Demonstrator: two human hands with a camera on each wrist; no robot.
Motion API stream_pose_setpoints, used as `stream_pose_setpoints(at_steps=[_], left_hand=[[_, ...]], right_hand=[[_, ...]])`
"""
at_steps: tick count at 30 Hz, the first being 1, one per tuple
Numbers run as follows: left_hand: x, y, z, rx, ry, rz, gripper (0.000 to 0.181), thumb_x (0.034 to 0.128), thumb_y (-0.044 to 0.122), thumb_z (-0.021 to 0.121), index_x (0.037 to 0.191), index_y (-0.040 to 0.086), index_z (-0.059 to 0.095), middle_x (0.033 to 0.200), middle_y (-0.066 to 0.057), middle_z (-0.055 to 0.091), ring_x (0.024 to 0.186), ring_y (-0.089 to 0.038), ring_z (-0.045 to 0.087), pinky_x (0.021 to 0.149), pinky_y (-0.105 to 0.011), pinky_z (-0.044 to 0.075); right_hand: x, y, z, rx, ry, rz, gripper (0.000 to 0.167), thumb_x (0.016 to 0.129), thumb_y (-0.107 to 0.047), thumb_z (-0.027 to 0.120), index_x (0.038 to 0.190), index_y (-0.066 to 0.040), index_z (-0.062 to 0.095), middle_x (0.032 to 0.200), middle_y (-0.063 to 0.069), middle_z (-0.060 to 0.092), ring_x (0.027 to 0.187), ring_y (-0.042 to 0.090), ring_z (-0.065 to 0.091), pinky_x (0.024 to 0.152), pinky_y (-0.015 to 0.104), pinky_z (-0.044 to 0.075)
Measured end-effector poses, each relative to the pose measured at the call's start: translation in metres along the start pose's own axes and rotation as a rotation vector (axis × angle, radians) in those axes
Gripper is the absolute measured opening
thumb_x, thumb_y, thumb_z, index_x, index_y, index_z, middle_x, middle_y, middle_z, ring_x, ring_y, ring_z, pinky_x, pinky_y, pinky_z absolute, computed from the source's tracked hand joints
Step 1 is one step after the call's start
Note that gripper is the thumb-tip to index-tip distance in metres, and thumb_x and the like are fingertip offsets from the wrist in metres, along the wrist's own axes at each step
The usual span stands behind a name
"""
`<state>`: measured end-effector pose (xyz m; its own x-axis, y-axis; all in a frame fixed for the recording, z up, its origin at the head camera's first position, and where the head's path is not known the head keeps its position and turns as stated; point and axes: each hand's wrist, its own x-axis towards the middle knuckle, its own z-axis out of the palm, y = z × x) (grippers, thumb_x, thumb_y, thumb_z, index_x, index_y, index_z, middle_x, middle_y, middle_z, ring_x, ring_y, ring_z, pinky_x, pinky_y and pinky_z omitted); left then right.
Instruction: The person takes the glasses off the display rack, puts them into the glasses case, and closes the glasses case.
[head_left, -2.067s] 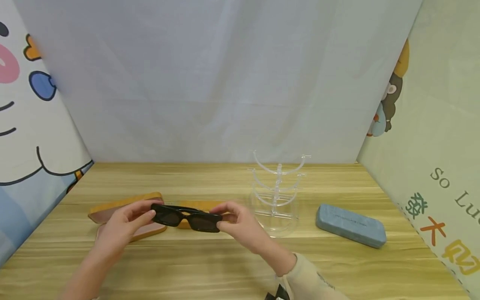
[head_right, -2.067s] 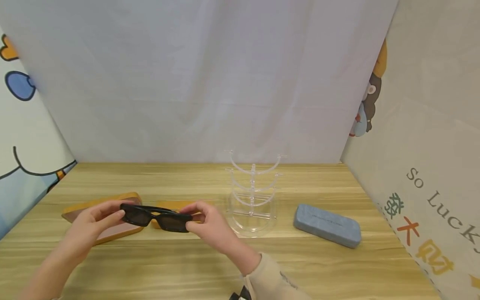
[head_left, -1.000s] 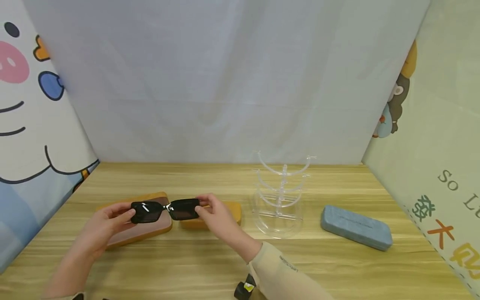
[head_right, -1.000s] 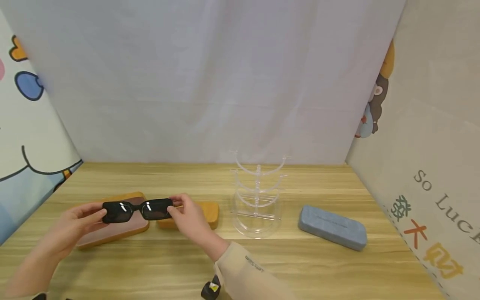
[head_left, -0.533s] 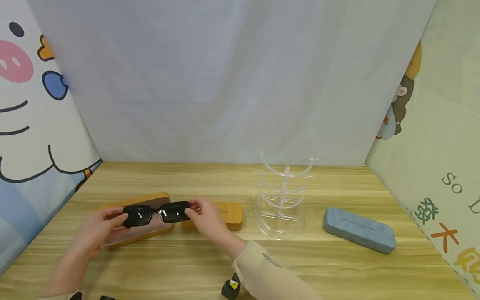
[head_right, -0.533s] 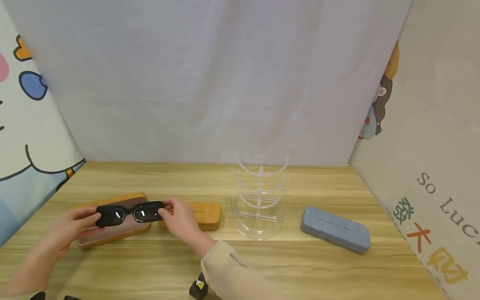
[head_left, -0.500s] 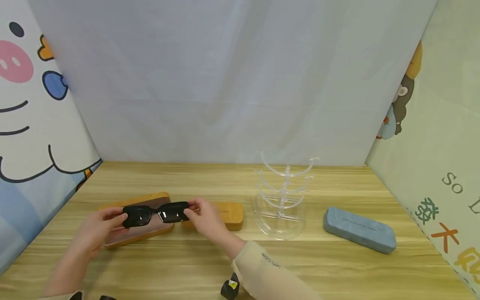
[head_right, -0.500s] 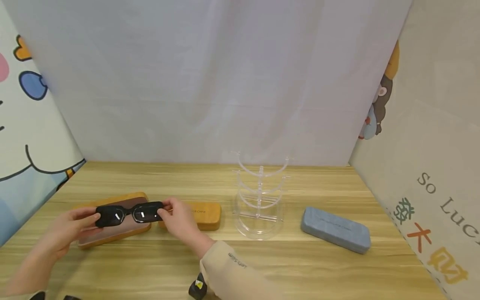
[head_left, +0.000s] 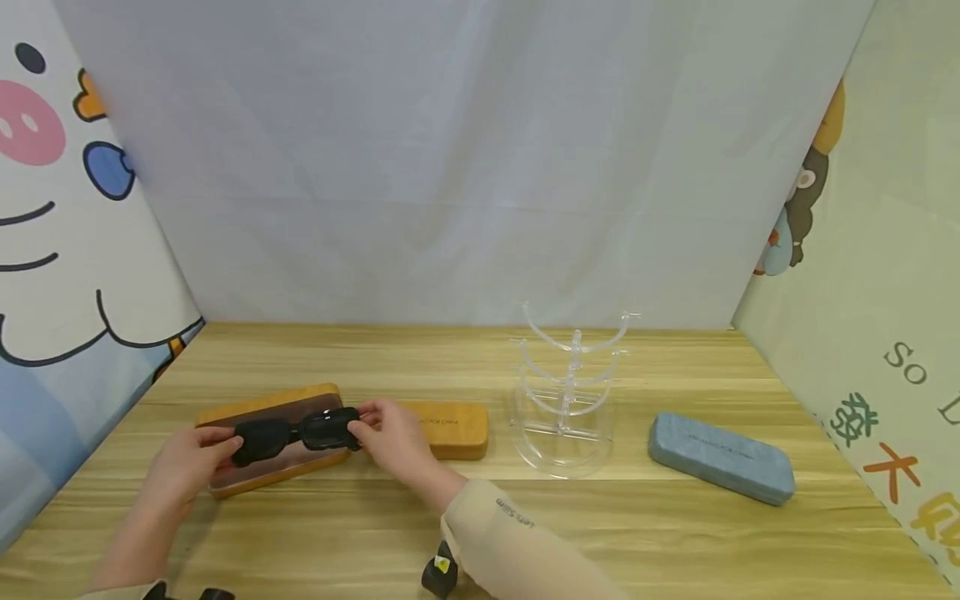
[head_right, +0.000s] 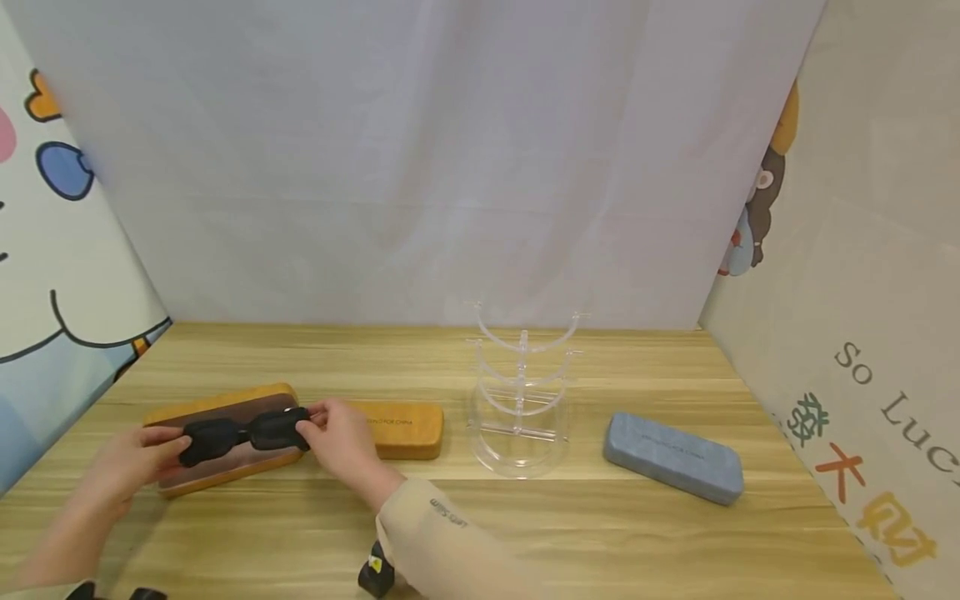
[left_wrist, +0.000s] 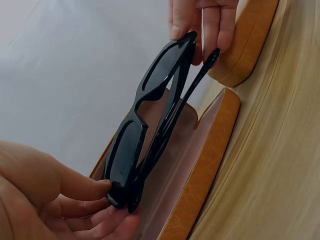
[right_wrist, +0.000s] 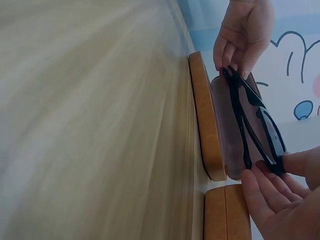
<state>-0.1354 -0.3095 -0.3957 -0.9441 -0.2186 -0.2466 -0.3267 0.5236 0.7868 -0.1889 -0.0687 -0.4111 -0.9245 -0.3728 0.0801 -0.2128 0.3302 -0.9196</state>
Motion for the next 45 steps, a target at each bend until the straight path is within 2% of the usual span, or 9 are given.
stream_pose_setpoints(at_steps=[5, 9, 13, 22, 26, 29, 31, 37, 45], left_hand=[[0.001, -0.004, -0.003, 0.001, 0.02, -0.023, 0.054, 0.0961, 0.021, 0.044, 0.129, -0.02, 0.032, 0.126, -0.04, 0.034, 0.074, -0.009, 0.057, 0.066, -0.027, 0.054], [0.003, -0.007, -0.006, 0.026, 0.024, -0.033, 0.055, 0.0959, 0.022, 0.045, 0.129, -0.02, 0.034, 0.124, -0.039, 0.038, 0.077, -0.013, 0.058, 0.066, -0.03, 0.053], [0.003, -0.011, -0.008, 0.056, 0.036, -0.02, 0.055, 0.0951, 0.023, 0.046, 0.127, -0.02, 0.035, 0.122, -0.039, 0.041, 0.079, -0.018, 0.059, 0.066, -0.03, 0.051], [0.006, -0.016, -0.008, 0.069, 0.044, -0.043, 0.054, 0.0941, 0.023, 0.048, 0.125, -0.02, 0.038, 0.112, -0.034, 0.051, 0.075, -0.016, 0.058, 0.063, -0.03, 0.049], [0.006, -0.016, -0.009, 0.084, 0.055, -0.064, 0.054, 0.094, 0.024, 0.047, 0.127, -0.018, 0.038, 0.12, -0.035, 0.045, 0.085, -0.029, 0.058, 0.069, -0.035, 0.05], [0.006, -0.016, -0.011, 0.116, 0.052, -0.086, 0.057, 0.0937, 0.027, 0.047, 0.129, -0.016, 0.037, 0.132, -0.036, 0.033, 0.109, -0.046, 0.044, 0.083, -0.049, 0.045], [0.006, -0.016, -0.012, 0.153, 0.047, -0.094, 0.058, 0.093, 0.028, 0.048, 0.129, -0.015, 0.037, 0.134, -0.037, 0.03, 0.116, -0.051, 0.034, 0.089, -0.056, 0.039], [0.006, -0.019, -0.012, 0.217, 0.07, -0.061, 0.053, 0.0897, 0.024, 0.053, 0.121, -0.017, 0.045, 0.124, -0.037, 0.042, 0.105, -0.047, 0.046, 0.08, -0.048, 0.046], [0.004, -0.02, -0.012, 0.171, 0.038, -0.062, 0.055, 0.092, 0.025, 0.049, 0.124, -0.019, 0.041, 0.123, -0.038, 0.041, 0.099, -0.042, 0.051, 0.076, -0.043, 0.048]], right_hand=[[0.002, -0.006, 0.005, -0.04, 0.006, 0.033, 0.025, 0.087, -0.019, 0.062, 0.109, -0.007, 0.059, 0.09, 0.004, 0.068, 0.063, 0.007, 0.061, 0.053, 0.017, 0.048], [0.004, -0.009, 0.007, -0.166, 0.006, 0.029, 0.024, 0.086, -0.026, 0.062, 0.106, -0.012, 0.062, 0.09, -0.001, 0.069, 0.066, 0.006, 0.06, 0.054, 0.018, 0.046], [0.008, -0.009, 0.01, -0.274, 0.011, 0.015, 0.022, 0.086, -0.029, 0.063, 0.101, -0.015, 0.065, 0.085, -0.005, 0.069, 0.062, 0.002, 0.058, 0.055, 0.017, 0.045], [0.018, -0.011, 0.014, -0.401, 0.038, 0.057, 0.021, 0.082, -0.031, 0.067, 0.097, -0.018, 0.068, 0.075, -0.01, 0.069, 0.055, 0.0, 0.054, 0.054, 0.016, 0.041], [0.022, -0.013, 0.016, -0.447, 0.034, 0.069, 0.021, 0.081, -0.034, 0.067, 0.098, -0.02, 0.069, 0.08, -0.011, 0.069, 0.063, 0.0, 0.058, 0.052, 0.016, 0.041], [0.025, -0.013, 0.018, -0.485, 0.034, 0.076, 0.019, 0.08, -0.035, 0.068, 0.095, -0.022, 0.069, 0.08, -0.013, 0.068, 0.066, 0.0, 0.058, 0.05, 0.016, 0.04], [0.026, -0.013, 0.021, -0.51, 0.035, 0.076, 0.017, 0.079, -0.035, 0.069, 0.092, -0.023, 0.069, 0.078, -0.014, 0.067, 0.065, 0.0, 0.058, 0.05, 0.017, 0.04], [0.028, -0.015, 0.026, -0.607, 0.055, 0.065, 0.013, 0.079, -0.034, 0.07, 0.087, -0.024, 0.07, 0.076, -0.015, 0.066, 0.063, 0.001, 0.057, 0.047, 0.018, 0.037], [0.027, -0.018, 0.027, -0.69, -0.002, 0.073, 0.016, 0.083, -0.032, 0.066, 0.096, -0.026, 0.07, 0.087, -0.014, 0.067, 0.07, 0.004, 0.059, 0.046, 0.019, 0.038]])
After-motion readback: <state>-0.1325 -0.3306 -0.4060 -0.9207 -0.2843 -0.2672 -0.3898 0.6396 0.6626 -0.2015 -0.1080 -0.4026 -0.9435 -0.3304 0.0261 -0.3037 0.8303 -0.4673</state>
